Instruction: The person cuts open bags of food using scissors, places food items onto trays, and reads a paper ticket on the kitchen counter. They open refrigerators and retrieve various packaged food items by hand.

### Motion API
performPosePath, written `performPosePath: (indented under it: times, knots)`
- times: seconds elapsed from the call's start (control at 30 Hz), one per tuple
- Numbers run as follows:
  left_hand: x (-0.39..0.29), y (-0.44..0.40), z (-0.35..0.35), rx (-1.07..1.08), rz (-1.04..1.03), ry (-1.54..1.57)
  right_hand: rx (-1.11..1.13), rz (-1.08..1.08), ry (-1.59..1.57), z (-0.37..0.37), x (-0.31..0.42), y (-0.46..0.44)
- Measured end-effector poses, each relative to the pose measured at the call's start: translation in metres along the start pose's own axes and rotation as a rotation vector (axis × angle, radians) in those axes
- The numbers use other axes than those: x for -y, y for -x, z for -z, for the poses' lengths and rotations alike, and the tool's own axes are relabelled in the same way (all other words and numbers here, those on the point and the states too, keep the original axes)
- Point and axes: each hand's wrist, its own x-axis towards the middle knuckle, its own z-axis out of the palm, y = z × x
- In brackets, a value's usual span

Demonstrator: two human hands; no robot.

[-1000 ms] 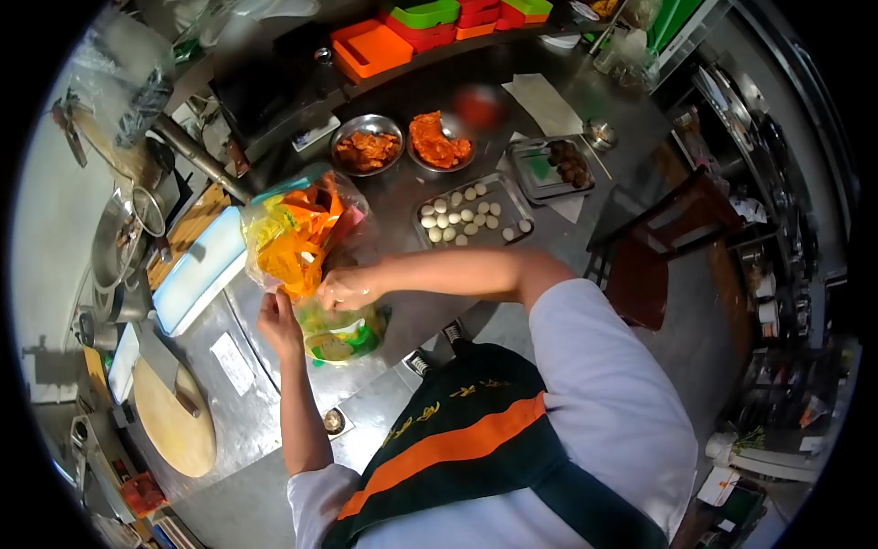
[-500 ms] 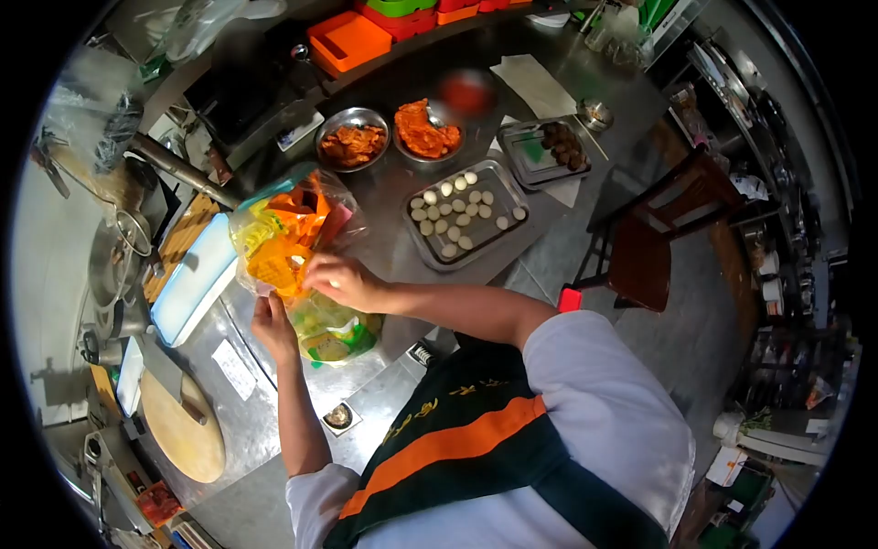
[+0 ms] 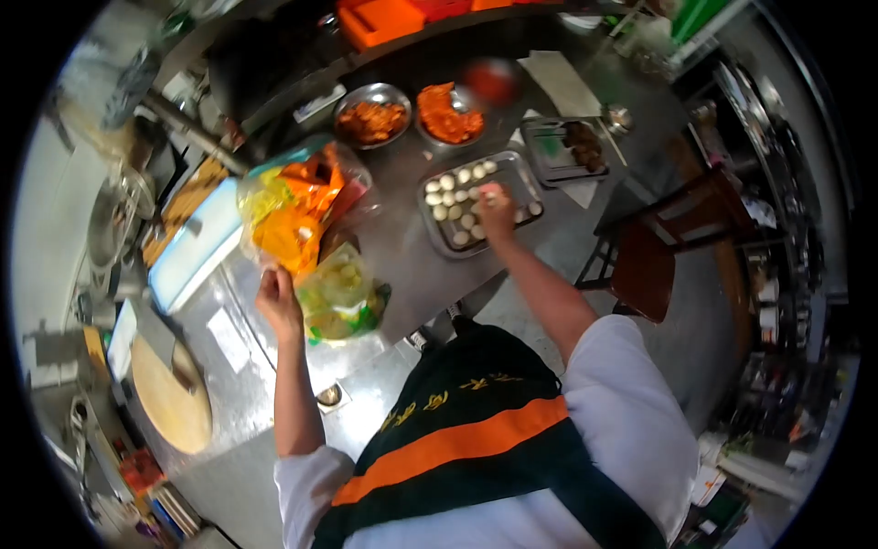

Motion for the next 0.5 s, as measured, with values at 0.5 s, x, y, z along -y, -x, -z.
performPosePath:
  times: [0.5]
  knots:
    - [-0.003,0.009,0.004,-0.022,-0.031,-0.039,1.389,0.977,0.257,-0.08,0.214,0.047]
